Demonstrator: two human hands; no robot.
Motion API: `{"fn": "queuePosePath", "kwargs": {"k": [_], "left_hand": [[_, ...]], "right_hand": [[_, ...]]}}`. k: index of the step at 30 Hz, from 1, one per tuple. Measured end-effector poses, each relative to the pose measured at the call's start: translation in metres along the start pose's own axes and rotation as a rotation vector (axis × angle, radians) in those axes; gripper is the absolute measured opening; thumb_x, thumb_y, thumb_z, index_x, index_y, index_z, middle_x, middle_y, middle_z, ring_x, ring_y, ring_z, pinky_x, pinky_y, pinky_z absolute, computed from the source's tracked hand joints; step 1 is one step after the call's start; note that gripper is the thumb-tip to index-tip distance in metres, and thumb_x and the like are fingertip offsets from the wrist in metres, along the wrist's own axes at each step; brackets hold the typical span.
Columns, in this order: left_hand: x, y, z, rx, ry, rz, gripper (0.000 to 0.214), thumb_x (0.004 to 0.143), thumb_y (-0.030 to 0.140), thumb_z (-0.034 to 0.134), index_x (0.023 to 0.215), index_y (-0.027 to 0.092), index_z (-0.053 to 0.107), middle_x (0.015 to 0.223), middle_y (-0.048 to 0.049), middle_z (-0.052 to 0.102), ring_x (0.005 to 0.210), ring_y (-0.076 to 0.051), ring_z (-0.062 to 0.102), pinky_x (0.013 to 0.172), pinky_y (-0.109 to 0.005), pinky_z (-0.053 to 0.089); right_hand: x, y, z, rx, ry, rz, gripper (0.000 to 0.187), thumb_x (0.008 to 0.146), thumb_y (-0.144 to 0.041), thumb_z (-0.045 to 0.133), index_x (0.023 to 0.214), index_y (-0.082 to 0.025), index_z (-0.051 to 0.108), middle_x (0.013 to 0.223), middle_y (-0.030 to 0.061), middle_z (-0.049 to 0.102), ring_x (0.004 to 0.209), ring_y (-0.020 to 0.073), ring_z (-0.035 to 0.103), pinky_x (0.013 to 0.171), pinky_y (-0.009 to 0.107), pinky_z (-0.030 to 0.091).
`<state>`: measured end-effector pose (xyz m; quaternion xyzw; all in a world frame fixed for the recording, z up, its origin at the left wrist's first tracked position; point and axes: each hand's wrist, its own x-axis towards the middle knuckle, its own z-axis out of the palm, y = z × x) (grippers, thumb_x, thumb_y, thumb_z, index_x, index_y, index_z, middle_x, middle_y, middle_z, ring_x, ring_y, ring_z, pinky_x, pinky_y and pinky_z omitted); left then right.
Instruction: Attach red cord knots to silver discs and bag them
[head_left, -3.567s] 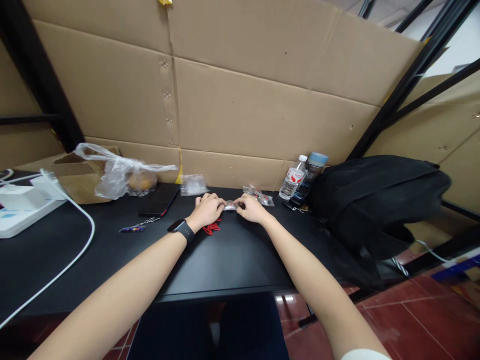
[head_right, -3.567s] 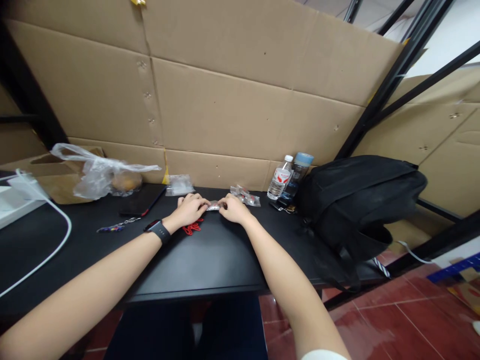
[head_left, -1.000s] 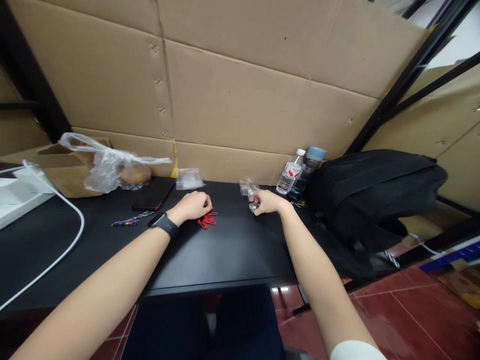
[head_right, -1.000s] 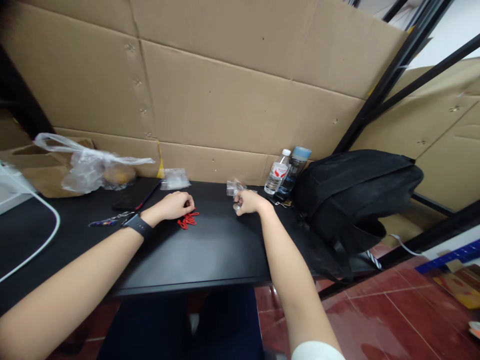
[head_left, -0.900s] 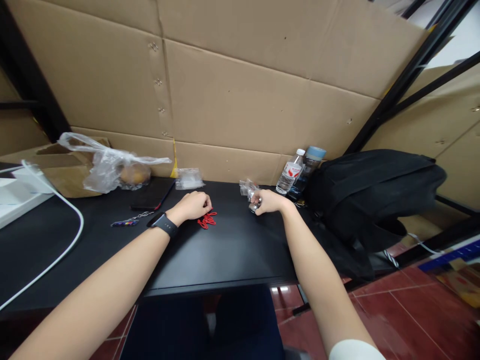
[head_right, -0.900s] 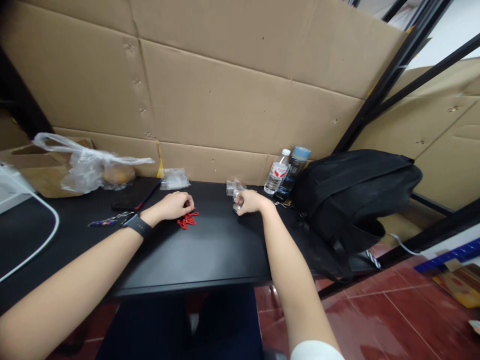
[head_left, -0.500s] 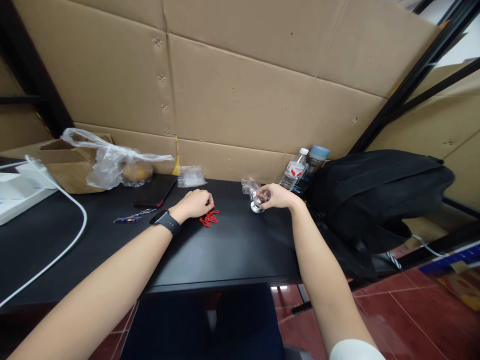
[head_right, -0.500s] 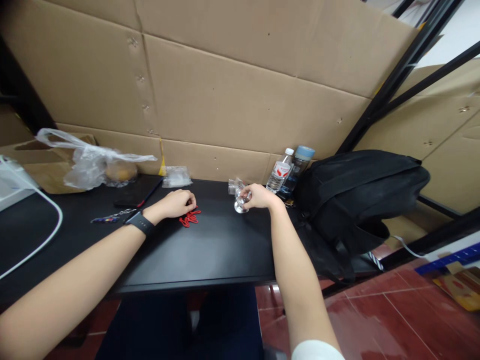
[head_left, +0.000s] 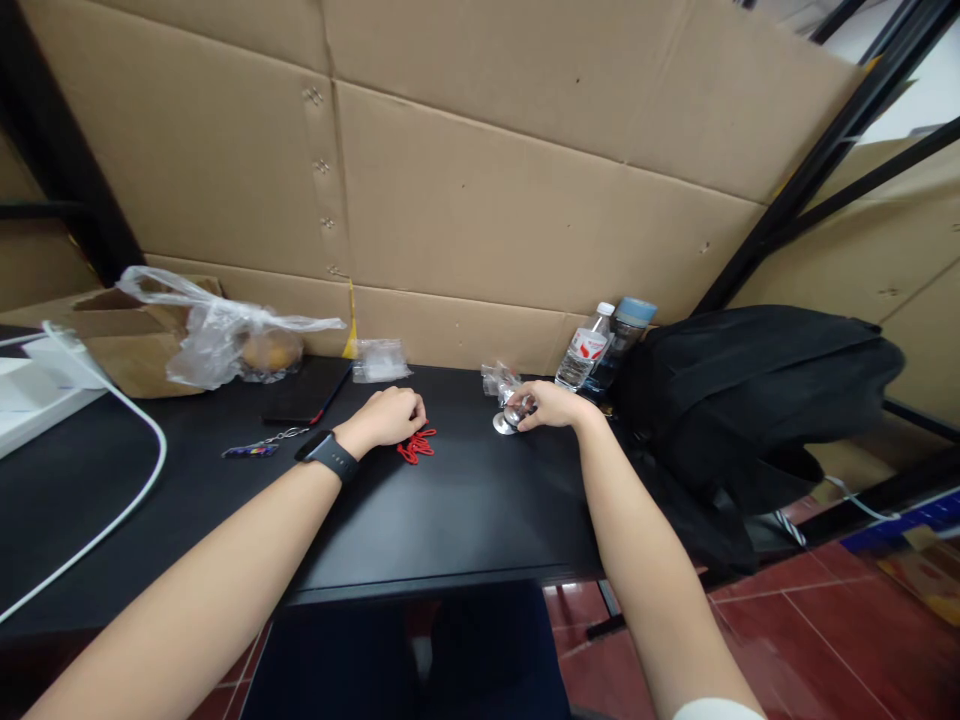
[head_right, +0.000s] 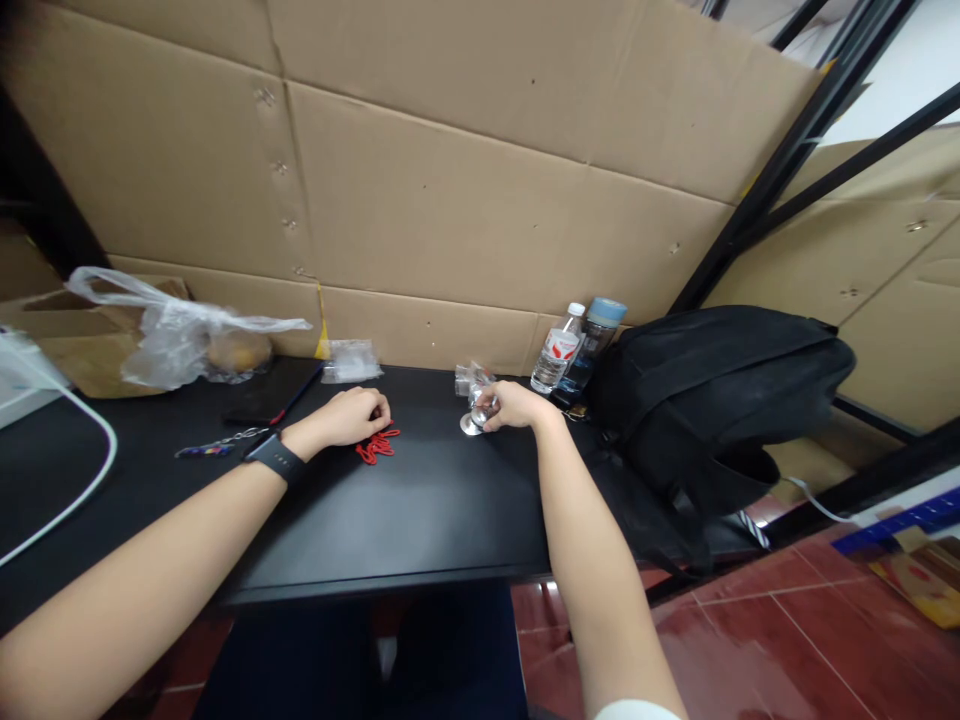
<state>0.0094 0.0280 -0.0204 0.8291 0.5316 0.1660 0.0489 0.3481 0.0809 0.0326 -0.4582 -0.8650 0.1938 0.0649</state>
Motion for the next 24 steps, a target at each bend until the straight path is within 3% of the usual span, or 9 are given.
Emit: {"fn": "queuePosePath", "kwargs": {"k": [8,14,24], "left_hand": [[0.0,-0.003,0.002,-0.02,0.006,0.003,0.012,0.082,0.029,0.062,0.076,0.024,0.071,0.088,-0.0057,0.076,0.084,-0.023,0.07,0.075,-0.031,0.05],[0.0,-0.002,0.002,0.008,-0.004,0.007,0.014,0.082,0.03,0.059,0.078,0.025,0.071,0.089,-0.006,0.076,0.085,-0.023,0.07,0.074,-0.03,0.049],[-0.001,0.001,-0.002,0.031,-0.024,0.005,0.016,0.084,0.031,0.057,0.08,0.024,0.072,0.091,-0.0057,0.076,0.083,-0.023,0.069,0.072,-0.03,0.048]], "right_hand": [[0.001,-0.004,0.007,0.037,-0.074,0.02,0.071,0.056,-0.028,0.09,0.124,-0.026,0.07,0.11,0.0018,0.072,0.091,0.0203,0.067,0.081,0.028,0.05],[0.001,-0.014,0.007,-0.01,-0.097,0.022,0.058,0.059,-0.024,0.088,0.116,-0.026,0.075,0.106,0.0021,0.073,0.089,0.0202,0.067,0.079,0.027,0.05],[0.0,-0.003,0.003,-0.045,-0.098,0.092,0.058,0.052,-0.021,0.091,0.109,-0.027,0.076,0.104,0.001,0.073,0.082,0.0199,0.068,0.074,0.027,0.049]]}}
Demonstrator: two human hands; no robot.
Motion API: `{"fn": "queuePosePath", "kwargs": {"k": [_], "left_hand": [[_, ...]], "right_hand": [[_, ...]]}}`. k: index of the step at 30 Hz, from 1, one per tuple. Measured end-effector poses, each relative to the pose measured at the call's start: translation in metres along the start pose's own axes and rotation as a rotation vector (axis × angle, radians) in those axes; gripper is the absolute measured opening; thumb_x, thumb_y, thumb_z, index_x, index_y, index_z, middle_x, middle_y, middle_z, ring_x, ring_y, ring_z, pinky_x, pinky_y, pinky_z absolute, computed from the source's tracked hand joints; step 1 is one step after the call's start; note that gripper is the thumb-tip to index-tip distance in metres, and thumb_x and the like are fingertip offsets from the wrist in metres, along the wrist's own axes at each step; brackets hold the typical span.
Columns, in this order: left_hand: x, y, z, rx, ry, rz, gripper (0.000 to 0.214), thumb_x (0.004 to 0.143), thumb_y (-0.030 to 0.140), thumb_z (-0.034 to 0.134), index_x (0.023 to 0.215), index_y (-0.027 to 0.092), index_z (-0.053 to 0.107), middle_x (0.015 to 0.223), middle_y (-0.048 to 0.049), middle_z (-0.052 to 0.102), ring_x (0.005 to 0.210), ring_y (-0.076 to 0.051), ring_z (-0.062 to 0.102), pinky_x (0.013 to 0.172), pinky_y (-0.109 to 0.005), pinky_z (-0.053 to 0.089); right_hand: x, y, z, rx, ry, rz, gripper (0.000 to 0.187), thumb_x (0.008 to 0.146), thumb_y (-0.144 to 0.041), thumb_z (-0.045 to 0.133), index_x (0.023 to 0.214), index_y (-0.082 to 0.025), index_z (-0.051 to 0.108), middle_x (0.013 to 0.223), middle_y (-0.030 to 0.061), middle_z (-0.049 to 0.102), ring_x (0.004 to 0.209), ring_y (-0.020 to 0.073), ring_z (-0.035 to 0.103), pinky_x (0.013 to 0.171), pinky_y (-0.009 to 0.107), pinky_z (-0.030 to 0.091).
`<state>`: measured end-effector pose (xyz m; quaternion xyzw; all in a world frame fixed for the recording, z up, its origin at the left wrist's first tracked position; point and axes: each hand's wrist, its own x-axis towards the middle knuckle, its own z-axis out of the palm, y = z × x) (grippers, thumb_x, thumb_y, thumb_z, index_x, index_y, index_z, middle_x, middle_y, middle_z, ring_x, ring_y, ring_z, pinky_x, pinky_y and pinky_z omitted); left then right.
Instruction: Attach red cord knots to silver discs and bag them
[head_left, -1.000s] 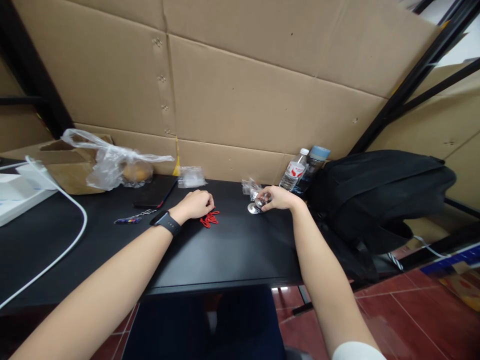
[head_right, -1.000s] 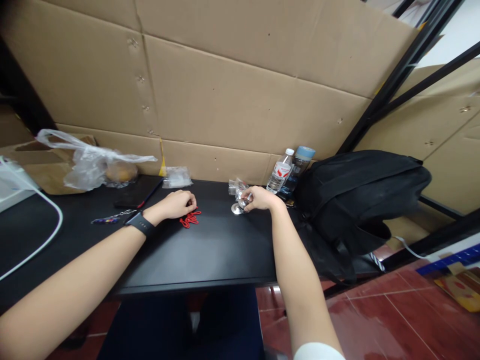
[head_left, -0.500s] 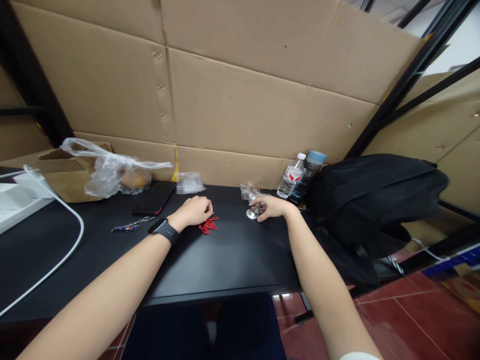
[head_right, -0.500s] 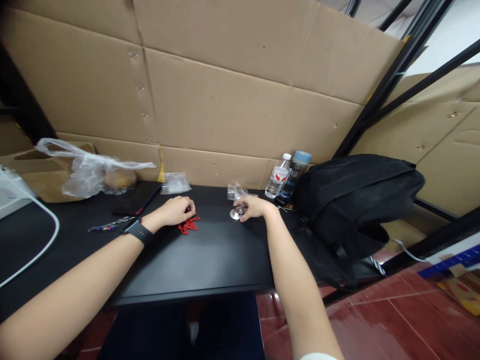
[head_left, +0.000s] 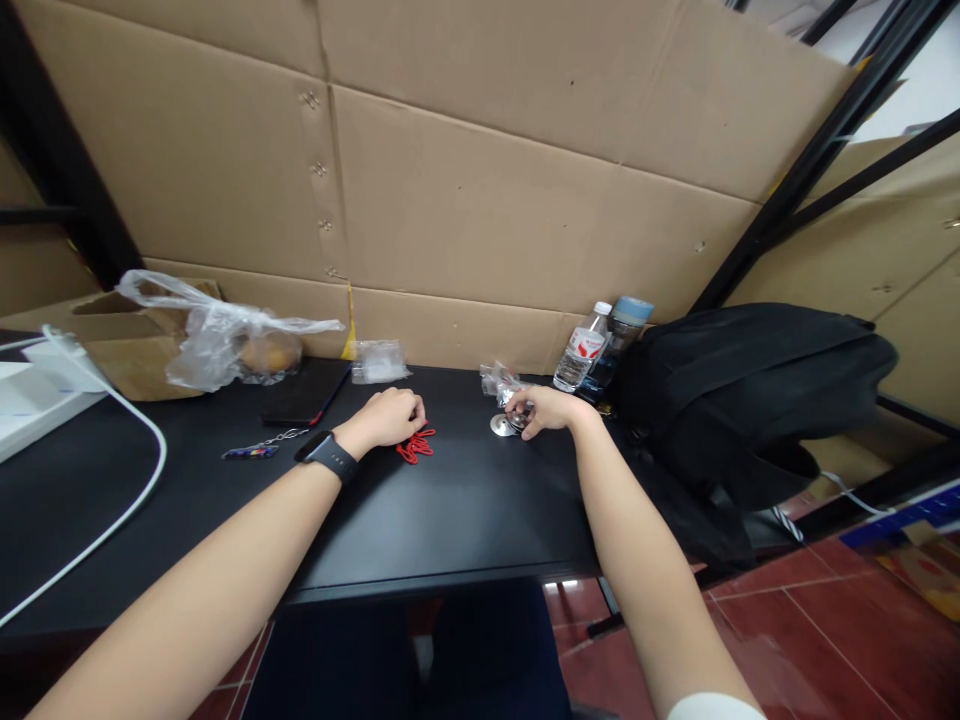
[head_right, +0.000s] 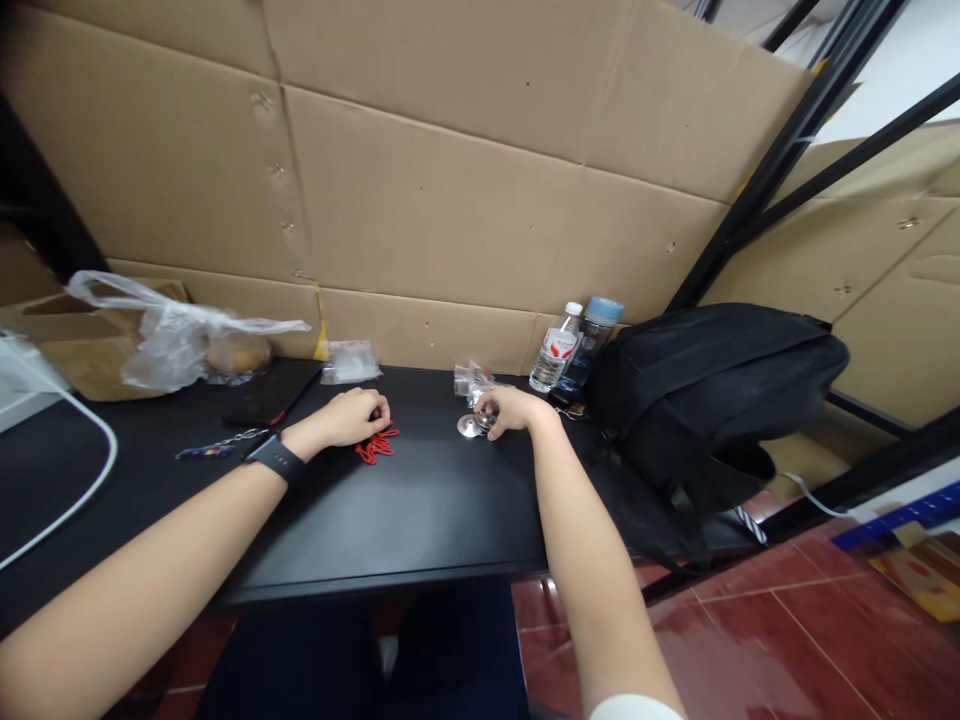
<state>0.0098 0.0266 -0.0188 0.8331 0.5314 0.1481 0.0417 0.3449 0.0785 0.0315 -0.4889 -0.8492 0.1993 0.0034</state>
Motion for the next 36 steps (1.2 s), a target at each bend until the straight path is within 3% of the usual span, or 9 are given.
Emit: {"fn": "queuePosePath", "kwargs": {"k": [7,14,21,26,36], "left_hand": [[0.0,-0.001,0.001,0.006,-0.007,0.004,0.017,0.085,0.032,0.056,0.079,0.024,0.07,0.088,-0.0043,0.075,0.083,-0.023,0.068,0.071,-0.03,0.046],[0.0,-0.003,0.002,0.008,-0.001,0.009,0.017,0.086,0.032,0.056,0.08,0.024,0.07,0.091,-0.0048,0.075,0.085,-0.022,0.068,0.072,-0.029,0.044],[0.001,-0.003,0.003,0.006,0.014,0.017,0.016,0.085,0.03,0.057,0.078,0.024,0.07,0.089,-0.0049,0.075,0.084,-0.022,0.068,0.071,-0.029,0.044],[0.001,-0.003,0.003,-0.006,0.025,0.018,0.016,0.085,0.03,0.057,0.076,0.024,0.069,0.088,-0.0046,0.075,0.081,-0.022,0.067,0.069,-0.028,0.044],[0.0,-0.001,0.0,-0.016,0.016,0.019,0.018,0.087,0.029,0.053,0.077,0.024,0.067,0.088,-0.005,0.074,0.083,-0.022,0.068,0.07,-0.029,0.043]], "right_hand": [[0.001,0.002,-0.001,-0.046,-0.016,0.015,0.057,0.056,-0.027,0.09,0.111,-0.025,0.075,0.103,0.0005,0.073,0.09,0.0206,0.069,0.079,0.026,0.049],[0.005,0.003,0.005,-0.074,0.011,0.008,0.049,0.058,-0.019,0.081,0.107,-0.022,0.074,0.097,0.0011,0.073,0.079,0.0181,0.067,0.068,0.024,0.048],[0.0,-0.008,0.002,-0.019,0.111,-0.111,0.052,0.059,-0.024,0.083,0.11,-0.021,0.074,0.095,0.0005,0.074,0.079,0.0178,0.067,0.072,0.025,0.049],[0.006,-0.022,0.008,-0.071,0.028,-0.172,0.053,0.06,-0.028,0.087,0.111,-0.017,0.077,0.094,0.0051,0.076,0.084,0.021,0.068,0.074,0.027,0.049],[0.011,-0.018,0.014,-0.097,0.099,-0.124,0.04,0.058,-0.019,0.081,0.098,-0.016,0.076,0.092,0.0041,0.076,0.081,0.0199,0.069,0.073,0.026,0.05]]}}
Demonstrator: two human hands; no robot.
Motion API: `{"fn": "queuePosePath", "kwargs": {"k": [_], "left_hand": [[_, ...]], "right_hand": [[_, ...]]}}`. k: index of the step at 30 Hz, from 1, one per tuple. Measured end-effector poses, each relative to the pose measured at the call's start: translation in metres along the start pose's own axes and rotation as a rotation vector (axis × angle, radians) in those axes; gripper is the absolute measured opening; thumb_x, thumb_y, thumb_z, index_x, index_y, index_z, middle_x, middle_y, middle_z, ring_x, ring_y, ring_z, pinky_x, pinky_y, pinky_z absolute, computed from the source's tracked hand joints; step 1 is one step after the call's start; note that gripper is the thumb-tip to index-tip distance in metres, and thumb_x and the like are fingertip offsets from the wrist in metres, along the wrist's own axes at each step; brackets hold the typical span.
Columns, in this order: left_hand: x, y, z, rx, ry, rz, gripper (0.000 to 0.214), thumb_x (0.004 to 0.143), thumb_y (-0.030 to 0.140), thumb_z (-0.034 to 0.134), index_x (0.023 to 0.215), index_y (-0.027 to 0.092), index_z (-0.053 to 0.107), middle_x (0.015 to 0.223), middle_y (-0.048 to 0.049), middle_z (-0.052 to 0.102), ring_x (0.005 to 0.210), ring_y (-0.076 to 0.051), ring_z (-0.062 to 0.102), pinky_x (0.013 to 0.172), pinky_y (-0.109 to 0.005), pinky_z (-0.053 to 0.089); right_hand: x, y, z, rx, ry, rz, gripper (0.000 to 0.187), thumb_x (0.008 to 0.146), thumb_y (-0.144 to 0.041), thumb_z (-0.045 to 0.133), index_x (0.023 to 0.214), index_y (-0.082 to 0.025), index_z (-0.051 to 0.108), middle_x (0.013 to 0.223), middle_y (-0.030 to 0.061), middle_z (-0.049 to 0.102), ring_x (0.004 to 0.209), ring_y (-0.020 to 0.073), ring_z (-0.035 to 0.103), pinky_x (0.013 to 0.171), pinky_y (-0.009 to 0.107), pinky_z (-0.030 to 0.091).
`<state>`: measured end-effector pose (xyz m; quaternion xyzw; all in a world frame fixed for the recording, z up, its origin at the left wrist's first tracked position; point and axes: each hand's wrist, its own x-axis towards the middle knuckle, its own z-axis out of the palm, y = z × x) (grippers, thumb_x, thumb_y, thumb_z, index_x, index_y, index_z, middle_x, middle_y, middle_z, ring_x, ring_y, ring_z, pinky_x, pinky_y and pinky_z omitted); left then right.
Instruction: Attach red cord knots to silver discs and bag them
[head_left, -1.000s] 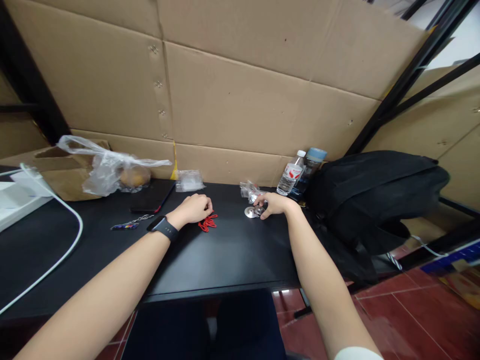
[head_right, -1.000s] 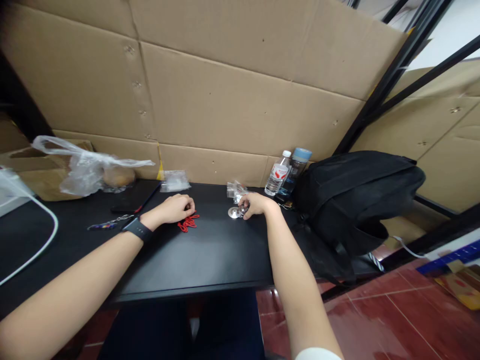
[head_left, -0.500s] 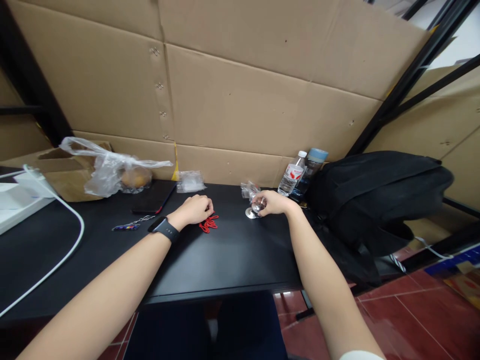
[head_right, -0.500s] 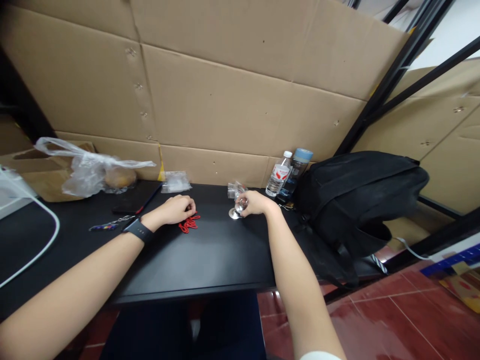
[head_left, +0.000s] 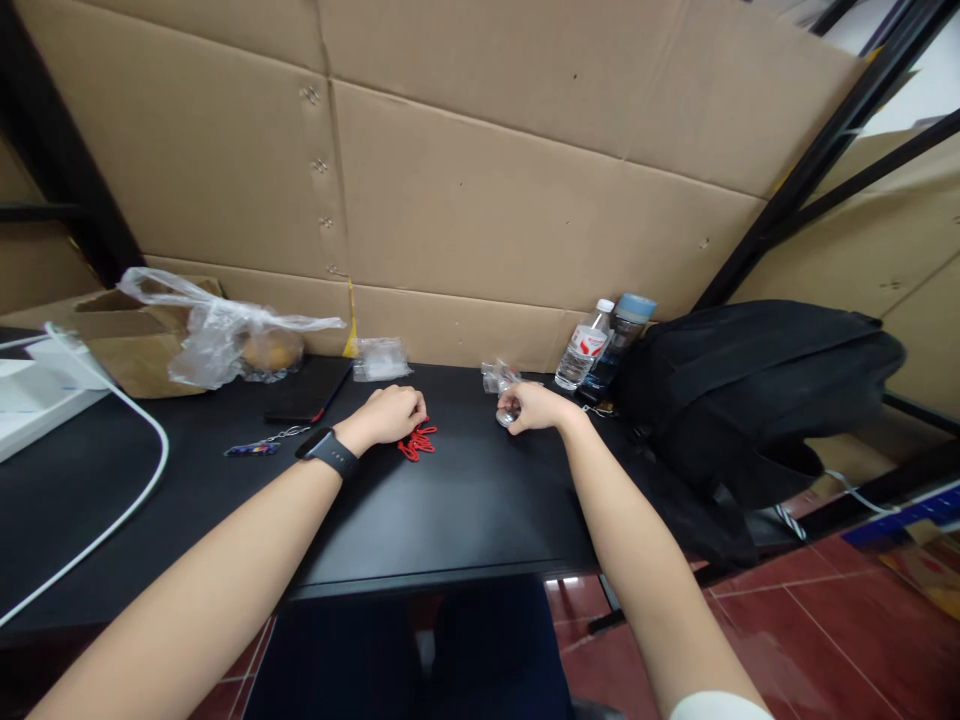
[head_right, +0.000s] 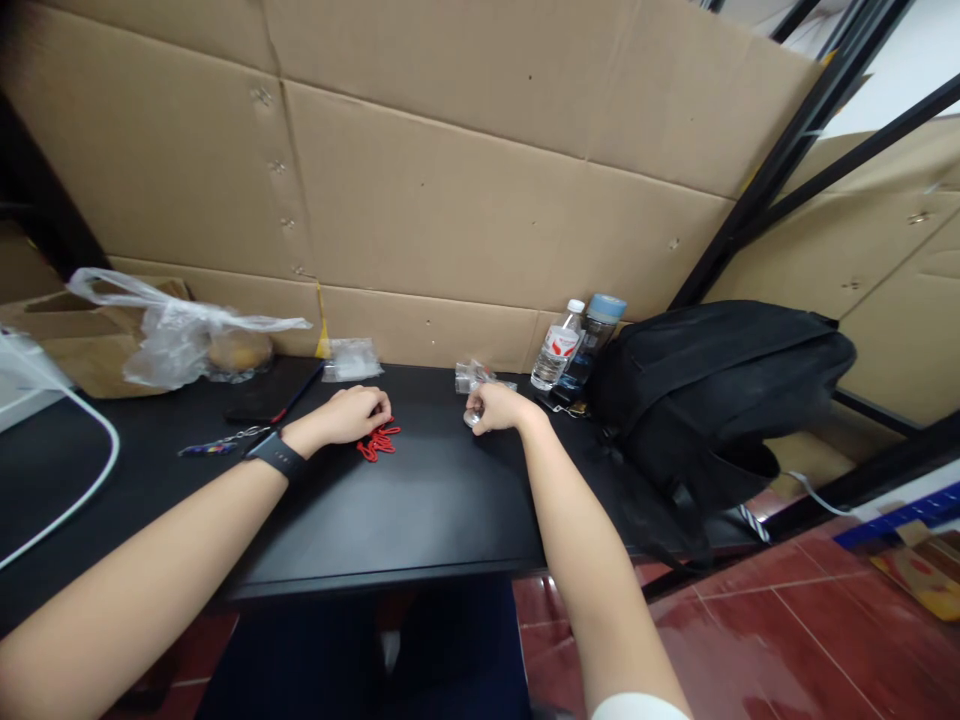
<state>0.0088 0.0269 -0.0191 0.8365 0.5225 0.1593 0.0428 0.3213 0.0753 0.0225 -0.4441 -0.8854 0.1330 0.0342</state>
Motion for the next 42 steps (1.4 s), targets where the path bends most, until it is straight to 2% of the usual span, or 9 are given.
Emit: {"fn": "queuePosePath", "kwargs": {"k": [3,6,10,13,19,28,32,36,42], "left_hand": [[0.001,0.0,-0.002,-0.017,0.01,-0.007,0.017,0.09,0.029,0.051,0.081,0.024,0.064,0.09,-0.0043,0.075,0.085,-0.022,0.068,0.071,-0.029,0.042],[0.002,-0.001,-0.002,-0.044,0.061,-0.017,0.014,0.093,0.029,0.05,0.089,0.024,0.063,0.088,-0.0032,0.076,0.083,-0.022,0.069,0.071,-0.03,0.042],[0.004,-0.003,0.0,-0.084,0.101,0.013,0.01,0.091,0.03,0.055,0.087,0.025,0.063,0.081,0.0005,0.076,0.078,-0.02,0.07,0.071,-0.029,0.042],[0.004,-0.002,-0.001,-0.151,0.147,0.033,0.009,0.091,0.03,0.058,0.091,0.024,0.065,0.085,0.0003,0.077,0.081,-0.019,0.071,0.072,-0.028,0.044],[0.002,0.006,-0.007,-0.179,0.182,0.035,0.024,0.094,0.033,0.051,0.092,0.021,0.071,0.095,-0.0054,0.078,0.087,-0.022,0.071,0.077,-0.029,0.047],[0.0,0.012,-0.009,-0.259,0.2,0.0,0.02,0.095,0.031,0.051,0.095,0.022,0.069,0.082,-0.0018,0.076,0.077,-0.018,0.07,0.072,-0.027,0.048],[0.001,0.018,-0.013,-0.31,0.255,-0.006,0.016,0.09,0.029,0.059,0.091,0.021,0.073,0.091,-0.0038,0.078,0.084,-0.02,0.071,0.079,-0.03,0.051],[0.002,0.018,-0.012,-0.408,0.299,-0.02,0.016,0.087,0.027,0.065,0.097,0.021,0.075,0.101,-0.0045,0.079,0.094,-0.022,0.073,0.088,-0.033,0.053],[0.003,0.02,-0.009,-0.491,0.338,-0.093,0.018,0.086,0.035,0.067,0.092,0.02,0.076,0.095,-0.0059,0.079,0.088,-0.023,0.073,0.082,-0.035,0.055]], "right_hand": [[-0.003,0.01,-0.004,0.045,0.01,0.023,0.043,0.059,-0.02,0.081,0.102,-0.017,0.076,0.094,0.0028,0.076,0.082,0.0191,0.068,0.075,0.025,0.05],[-0.005,0.021,-0.007,0.092,-0.044,0.037,0.049,0.061,-0.026,0.083,0.109,-0.019,0.075,0.096,0.0024,0.076,0.084,0.0193,0.068,0.076,0.026,0.051],[-0.006,0.027,-0.008,0.158,-0.102,0.027,0.062,0.059,-0.028,0.086,0.118,-0.02,0.073,0.105,0.0031,0.075,0.086,0.0184,0.069,0.077,0.026,0.051],[-0.005,0.024,-0.008,0.161,-0.102,0.03,0.056,0.059,-0.028,0.087,0.114,-0.02,0.075,0.106,0.0035,0.076,0.087,0.0186,0.069,0.078,0.025,0.052],[-0.007,0.017,-0.01,0.133,-0.075,0.034,0.052,0.059,-0.028,0.088,0.109,-0.021,0.076,0.104,0.0032,0.076,0.087,0.0198,0.07,0.078,0.026,0.051],[-0.009,0.021,-0.013,0.143,-0.053,0.012,0.053,0.06,-0.033,0.087,0.11,-0.022,0.076,0.099,0.0013,0.076,0.08,0.0179,0.068,0.072,0.025,0.05],[-0.01,0.016,-0.015,0.148,0.013,0.003,0.047,0.062,-0.031,0.086,0.106,-0.021,0.076,0.098,0.0014,0.076,0.081,0.0176,0.068,0.073,0.025,0.049],[-0.011,0.009,-0.017,0.154,0.112,-0.018,0.044,0.066,-0.03,0.085,0.107,-0.02,0.075,0.1,0.0033,0.076,0.086,0.0187,0.068,0.078,0.026,0.05],[-0.006,-0.004,-0.012,0.286,0.272,-0.084,0.057,0.065,-0.029,0.087,0.119,-0.021,0.071,0.11,0.0068,0.073,0.093,0.02,0.068,0.081,0.029,0.053]]}}
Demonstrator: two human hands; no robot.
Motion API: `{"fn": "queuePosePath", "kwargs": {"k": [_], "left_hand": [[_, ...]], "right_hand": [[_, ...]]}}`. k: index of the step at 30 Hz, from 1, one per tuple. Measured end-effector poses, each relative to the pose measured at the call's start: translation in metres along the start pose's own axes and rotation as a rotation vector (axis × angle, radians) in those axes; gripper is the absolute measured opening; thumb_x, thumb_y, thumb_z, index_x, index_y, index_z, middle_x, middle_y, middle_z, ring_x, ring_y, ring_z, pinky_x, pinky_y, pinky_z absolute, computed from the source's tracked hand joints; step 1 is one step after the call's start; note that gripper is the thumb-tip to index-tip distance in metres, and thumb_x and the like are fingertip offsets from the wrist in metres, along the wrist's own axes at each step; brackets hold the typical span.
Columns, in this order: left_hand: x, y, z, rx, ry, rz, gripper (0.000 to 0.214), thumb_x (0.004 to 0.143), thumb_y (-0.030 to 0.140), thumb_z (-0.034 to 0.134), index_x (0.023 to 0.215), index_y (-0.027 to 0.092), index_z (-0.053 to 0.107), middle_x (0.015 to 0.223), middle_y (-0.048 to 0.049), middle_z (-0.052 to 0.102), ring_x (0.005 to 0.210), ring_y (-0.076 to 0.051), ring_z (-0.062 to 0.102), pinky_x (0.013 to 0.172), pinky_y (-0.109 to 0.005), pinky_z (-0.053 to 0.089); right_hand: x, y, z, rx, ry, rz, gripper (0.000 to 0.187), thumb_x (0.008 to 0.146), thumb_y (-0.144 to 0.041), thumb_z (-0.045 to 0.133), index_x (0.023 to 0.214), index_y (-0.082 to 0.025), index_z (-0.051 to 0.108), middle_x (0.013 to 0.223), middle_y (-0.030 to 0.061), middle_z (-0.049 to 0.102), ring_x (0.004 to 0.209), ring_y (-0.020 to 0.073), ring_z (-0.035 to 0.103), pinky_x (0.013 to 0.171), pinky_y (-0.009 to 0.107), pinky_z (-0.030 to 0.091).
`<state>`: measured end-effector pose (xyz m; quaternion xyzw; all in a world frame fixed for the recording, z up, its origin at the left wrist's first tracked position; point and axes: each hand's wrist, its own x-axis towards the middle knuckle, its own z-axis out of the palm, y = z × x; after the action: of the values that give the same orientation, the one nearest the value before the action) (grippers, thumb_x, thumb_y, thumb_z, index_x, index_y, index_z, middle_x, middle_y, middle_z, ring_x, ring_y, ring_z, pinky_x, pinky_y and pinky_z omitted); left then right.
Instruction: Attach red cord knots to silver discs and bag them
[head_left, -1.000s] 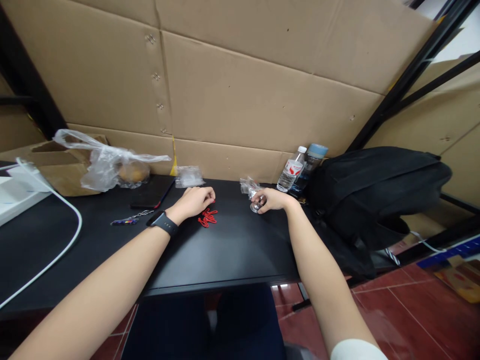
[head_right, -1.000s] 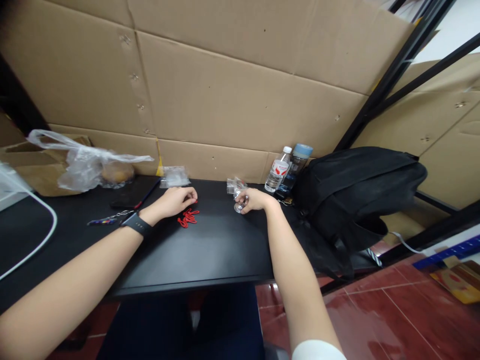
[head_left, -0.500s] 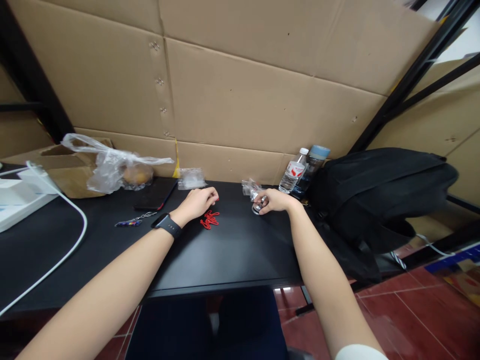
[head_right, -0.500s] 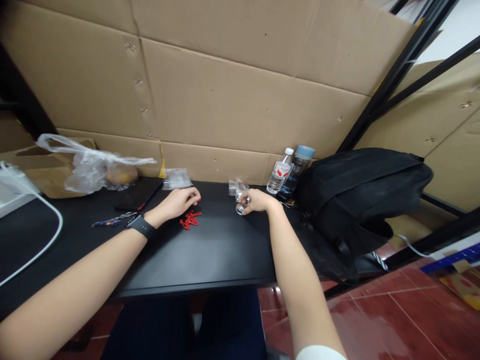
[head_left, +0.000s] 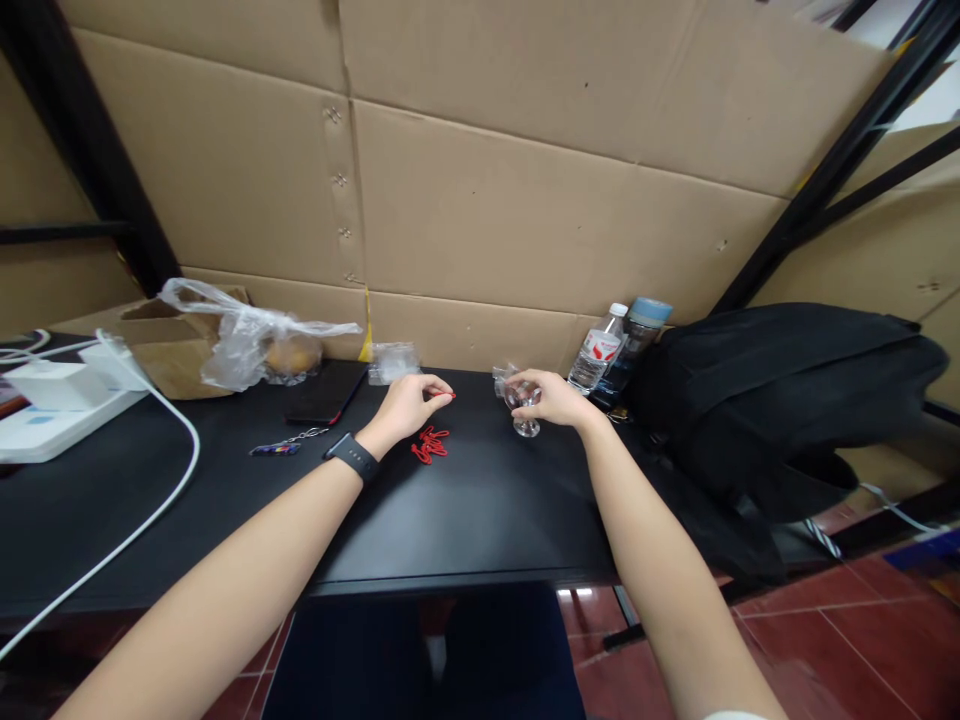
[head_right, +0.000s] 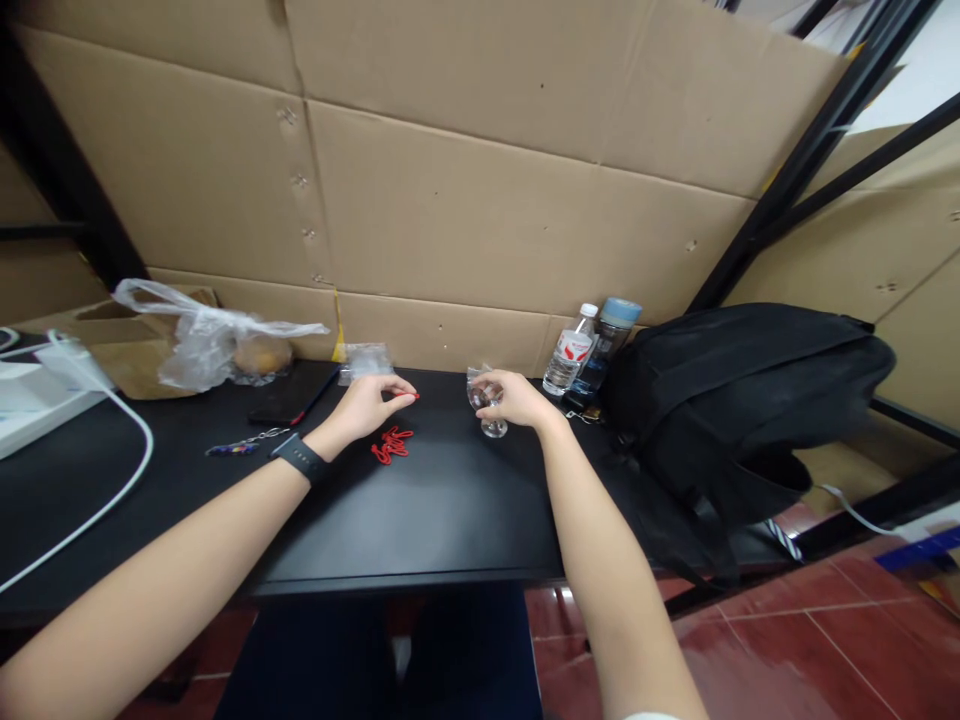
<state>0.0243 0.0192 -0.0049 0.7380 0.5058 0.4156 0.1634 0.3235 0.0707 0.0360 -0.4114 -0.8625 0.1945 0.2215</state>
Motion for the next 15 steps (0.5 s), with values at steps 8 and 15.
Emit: {"fn": "queuePosePath", "kwargs": {"k": [8,15], "left_hand": [[-0.001,0.006,0.012,-0.131,0.046,0.058,0.021,0.091,0.037,0.062,0.092,0.019,0.072,0.097,-0.005,0.075,0.09,-0.02,0.067,0.087,-0.033,0.052],[-0.003,0.009,0.02,-0.136,0.091,0.125,0.017,0.09,0.034,0.063,0.092,0.02,0.071,0.102,-0.006,0.07,0.099,-0.021,0.064,0.094,-0.035,0.049]], "right_hand": [[0.011,-0.035,0.047,0.535,0.072,-0.11,0.06,0.064,-0.037,0.088,0.118,-0.022,0.065,0.122,0.0093,0.068,0.093,0.0198,0.071,0.076,0.031,0.06],[0.012,-0.053,0.067,0.662,0.08,-0.101,0.054,0.066,-0.036,0.088,0.113,-0.022,0.065,0.119,0.007,0.068,0.093,0.0189,0.072,0.077,0.03,0.061]]}}
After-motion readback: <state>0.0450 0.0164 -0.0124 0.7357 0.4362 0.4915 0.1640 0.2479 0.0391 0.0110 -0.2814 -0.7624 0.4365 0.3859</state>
